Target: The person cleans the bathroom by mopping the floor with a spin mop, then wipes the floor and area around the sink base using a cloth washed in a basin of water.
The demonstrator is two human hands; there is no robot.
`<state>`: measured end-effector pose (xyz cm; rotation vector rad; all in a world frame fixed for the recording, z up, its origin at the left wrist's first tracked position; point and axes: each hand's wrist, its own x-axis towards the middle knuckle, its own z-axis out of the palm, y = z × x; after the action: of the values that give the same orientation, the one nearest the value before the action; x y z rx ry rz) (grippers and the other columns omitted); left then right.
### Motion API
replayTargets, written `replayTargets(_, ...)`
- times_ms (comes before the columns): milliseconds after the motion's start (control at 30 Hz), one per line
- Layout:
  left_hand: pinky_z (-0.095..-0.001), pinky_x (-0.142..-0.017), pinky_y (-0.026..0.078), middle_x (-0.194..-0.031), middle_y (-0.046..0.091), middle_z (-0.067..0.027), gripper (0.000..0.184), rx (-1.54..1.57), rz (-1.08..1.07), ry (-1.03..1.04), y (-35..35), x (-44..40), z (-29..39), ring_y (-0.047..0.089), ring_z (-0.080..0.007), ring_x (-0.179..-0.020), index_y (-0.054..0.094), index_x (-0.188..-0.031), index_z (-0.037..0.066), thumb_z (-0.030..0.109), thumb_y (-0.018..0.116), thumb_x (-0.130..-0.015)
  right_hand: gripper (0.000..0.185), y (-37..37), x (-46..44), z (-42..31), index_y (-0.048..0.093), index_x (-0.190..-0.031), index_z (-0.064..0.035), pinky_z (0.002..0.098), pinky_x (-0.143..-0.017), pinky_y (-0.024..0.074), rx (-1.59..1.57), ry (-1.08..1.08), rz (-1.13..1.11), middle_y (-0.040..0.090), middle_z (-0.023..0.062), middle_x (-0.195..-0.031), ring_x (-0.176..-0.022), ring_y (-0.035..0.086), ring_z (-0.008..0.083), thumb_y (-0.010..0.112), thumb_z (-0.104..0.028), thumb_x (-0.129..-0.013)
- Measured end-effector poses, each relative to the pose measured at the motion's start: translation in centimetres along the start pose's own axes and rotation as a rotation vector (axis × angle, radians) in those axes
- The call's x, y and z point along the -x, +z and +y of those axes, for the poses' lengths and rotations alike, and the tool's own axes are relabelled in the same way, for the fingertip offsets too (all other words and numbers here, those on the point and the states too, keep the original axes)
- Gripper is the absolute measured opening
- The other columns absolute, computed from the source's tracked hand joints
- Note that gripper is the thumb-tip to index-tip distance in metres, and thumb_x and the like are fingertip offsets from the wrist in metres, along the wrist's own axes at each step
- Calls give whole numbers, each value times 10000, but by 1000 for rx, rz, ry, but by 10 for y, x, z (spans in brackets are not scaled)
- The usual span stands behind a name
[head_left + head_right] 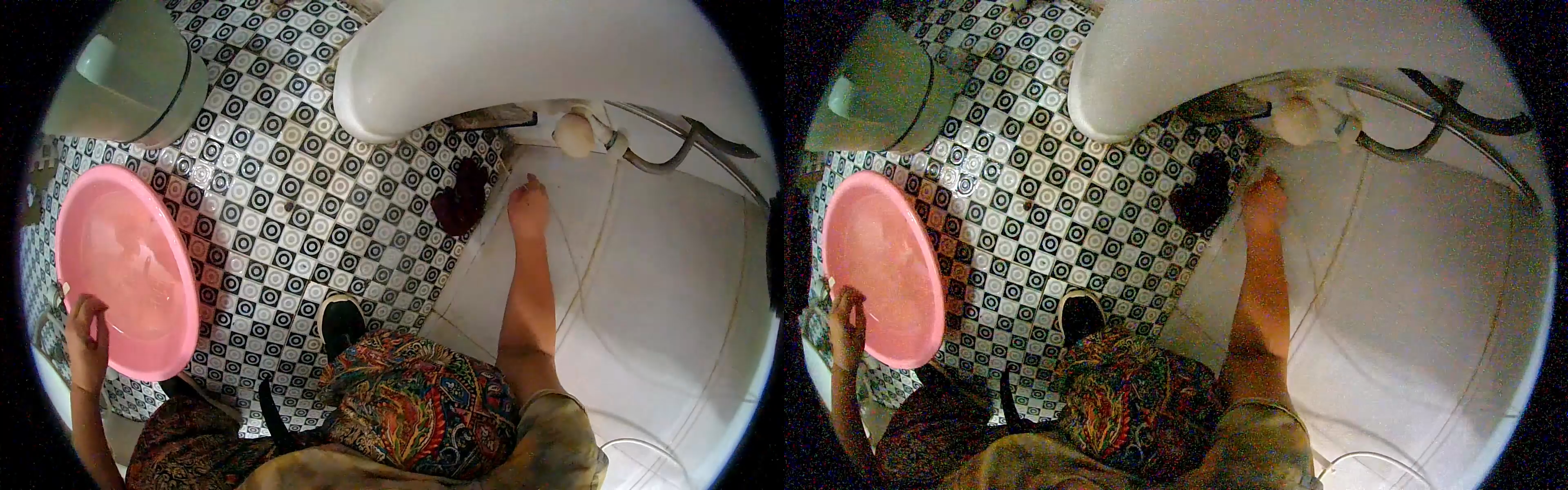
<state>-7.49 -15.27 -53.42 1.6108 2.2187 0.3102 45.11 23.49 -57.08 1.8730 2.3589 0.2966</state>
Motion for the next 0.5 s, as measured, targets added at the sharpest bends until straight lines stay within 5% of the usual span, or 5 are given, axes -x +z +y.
replayTargets(67, -319, -646, 407, -767, 478, -147, 159, 46, -31, -3, 0, -19, 30, 494, -315, -726, 469, -770, -21, -126, 456, -651, 285, -22, 13, -11, 554, -984, -17, 380, -673, 450, -41, -46, 59, 569, 178, -837, -758, 551, 333, 510, -114, -720)
replayTargets(233, -396, -630, 410, -766, 491, -148, 186, 154, -122, 470, 12, -82, 97, 482, -341, -717, 490, -767, 12, -61, 506, -596, 143, -35, 41, -27, 628, -813, -84, 355, -607, 462, -21, -43, 15, 586, 108, -833, -676, 574, 277, 538, -126, -709)
replayTargets(333, -400, -719, 427, -837, 525, -156, 233, 213, -229, 474, 38, -115, 139, 502, -347, -814, 529, -832, 23, -32, 539, -606, 145, -36, 44, -32, 623, -817, -78, 357, -600, 464, -25, -65, 65, 589, 99, -839, -680, 576, 278, 537, -125, -711)
replayTargets(500, -377, -680, 443, -838, 532, -138, 304, 581, -103, 649, 111, -150, 239, 521, -318, -775, 522, -949, 60, 13, 543, -649, 172, -58, 47, -49, 602, -865, -67, 374, -607, 476, -66, -94, 73, 569, 136, -913, -701, 578, 297, 533, -142, -727)
